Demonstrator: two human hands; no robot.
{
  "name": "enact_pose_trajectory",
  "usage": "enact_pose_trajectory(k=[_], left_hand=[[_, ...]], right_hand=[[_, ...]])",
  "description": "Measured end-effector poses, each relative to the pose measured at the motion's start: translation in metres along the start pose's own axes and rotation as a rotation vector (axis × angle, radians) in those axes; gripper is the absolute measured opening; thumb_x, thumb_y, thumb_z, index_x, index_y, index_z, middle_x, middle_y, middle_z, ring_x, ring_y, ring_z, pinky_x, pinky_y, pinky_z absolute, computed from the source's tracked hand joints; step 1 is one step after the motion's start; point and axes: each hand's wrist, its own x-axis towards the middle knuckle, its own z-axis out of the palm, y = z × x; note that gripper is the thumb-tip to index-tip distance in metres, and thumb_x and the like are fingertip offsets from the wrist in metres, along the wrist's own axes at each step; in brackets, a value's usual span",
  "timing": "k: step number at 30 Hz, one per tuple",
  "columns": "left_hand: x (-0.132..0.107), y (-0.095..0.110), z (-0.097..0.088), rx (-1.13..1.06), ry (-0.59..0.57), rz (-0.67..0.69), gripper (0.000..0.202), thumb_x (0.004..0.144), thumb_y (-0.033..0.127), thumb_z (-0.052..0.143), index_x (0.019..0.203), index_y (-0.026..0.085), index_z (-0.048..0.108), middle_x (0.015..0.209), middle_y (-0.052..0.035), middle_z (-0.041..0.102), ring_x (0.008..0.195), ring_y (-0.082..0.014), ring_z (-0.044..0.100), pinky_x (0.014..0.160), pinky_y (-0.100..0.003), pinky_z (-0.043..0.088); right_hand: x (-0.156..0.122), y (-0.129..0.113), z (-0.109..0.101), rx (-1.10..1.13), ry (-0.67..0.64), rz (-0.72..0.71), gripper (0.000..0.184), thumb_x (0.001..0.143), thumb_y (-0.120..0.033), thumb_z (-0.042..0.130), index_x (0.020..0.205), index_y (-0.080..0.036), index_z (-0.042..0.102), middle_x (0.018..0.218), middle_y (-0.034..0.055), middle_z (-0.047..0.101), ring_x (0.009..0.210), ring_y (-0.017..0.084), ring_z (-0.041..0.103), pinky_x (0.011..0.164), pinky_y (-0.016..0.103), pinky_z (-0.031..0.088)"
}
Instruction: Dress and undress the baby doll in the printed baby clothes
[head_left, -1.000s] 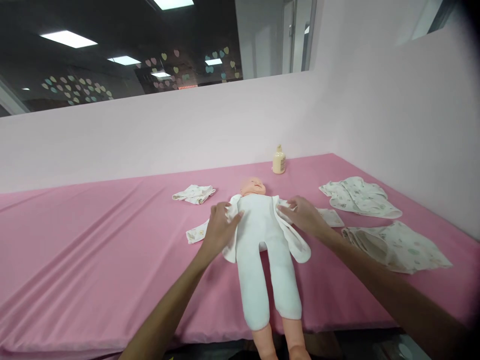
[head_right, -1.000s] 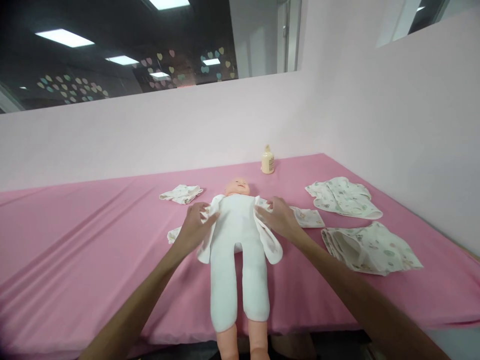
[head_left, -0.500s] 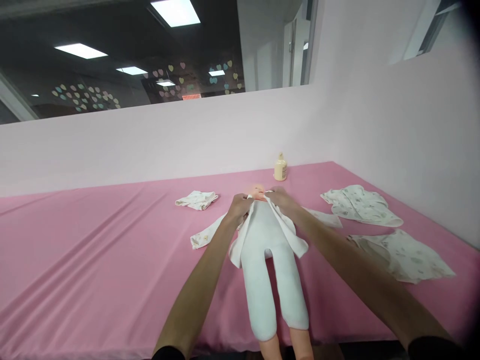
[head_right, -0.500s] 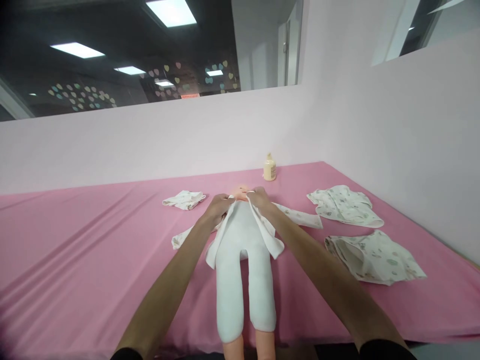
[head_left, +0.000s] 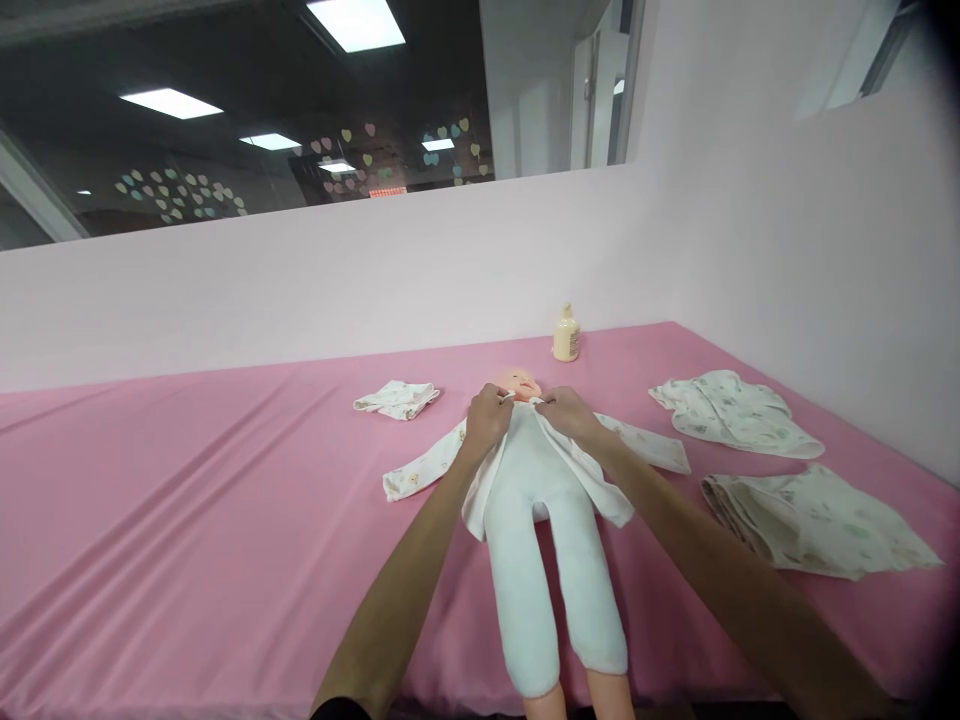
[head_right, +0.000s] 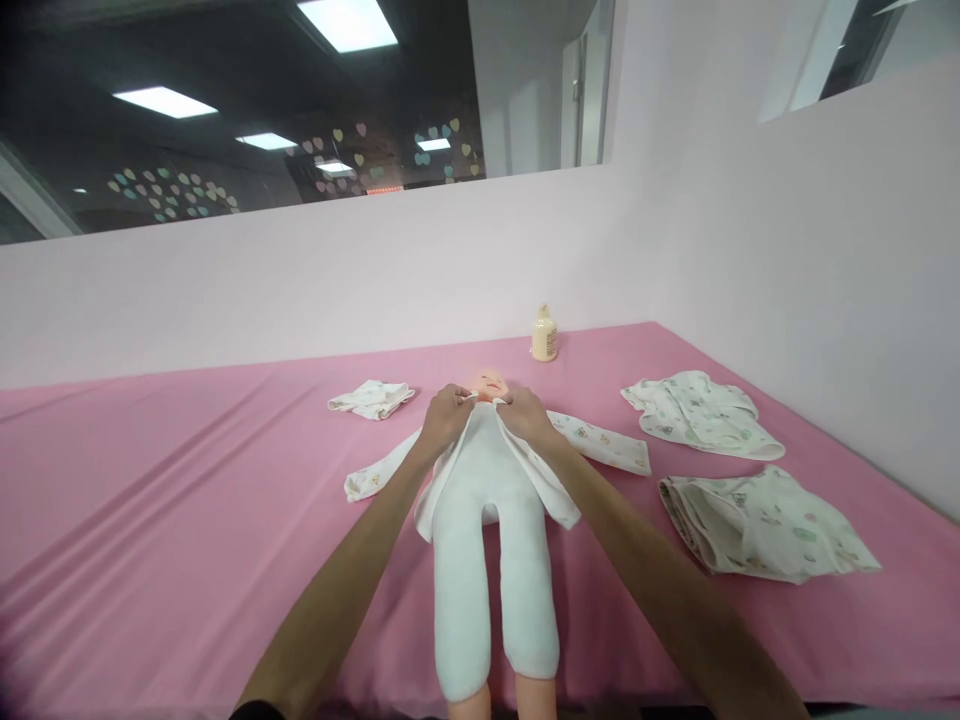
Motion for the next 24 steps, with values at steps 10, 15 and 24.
enact_pose_trajectory(k=[10, 15, 24], left_hand=[[0.002, 0.001, -0.006, 0.027, -0.065, 0.043, 0.025, 0.083, 0.036, 0.059, 0.095, 0.014, 0.067, 0.096, -0.0078, 0.070, 0.090, -0.0192, 0.062, 0.074, -0.026, 0.041], [0.006, -0.002, -0.002, 0.158, -0.049, 0.122, 0.022, 0.087, 0.031, 0.054, 0.089, 0.014, 0.068, 0.094, -0.0089, 0.071, 0.088, -0.0204, 0.062, 0.074, -0.028, 0.040], [0.004, -0.004, -0.007, 0.286, -0.111, 0.211, 0.025, 0.088, 0.031, 0.050, 0.098, 0.016, 0.067, 0.101, -0.0095, 0.069, 0.091, -0.0226, 0.060, 0.076, -0.031, 0.040]], right_hand=[[-0.002, -0.012, -0.017, -0.171, -0.031, 0.043, 0.030, 0.075, -0.013, 0.051, 0.053, -0.022, 0.032, 0.053, 0.0004, 0.041, 0.056, 0.014, 0.040, 0.055, 0.028, 0.024], [-0.006, -0.018, -0.018, -0.186, -0.053, 0.018, 0.032, 0.072, -0.010, 0.050, 0.053, -0.021, 0.027, 0.053, -0.0005, 0.035, 0.055, 0.013, 0.038, 0.055, 0.028, 0.023], [-0.008, -0.016, -0.022, -0.095, -0.081, -0.010, 0.034, 0.069, -0.012, 0.052, 0.054, -0.021, 0.023, 0.054, -0.0027, 0.023, 0.050, 0.008, 0.022, 0.048, 0.027, 0.013]])
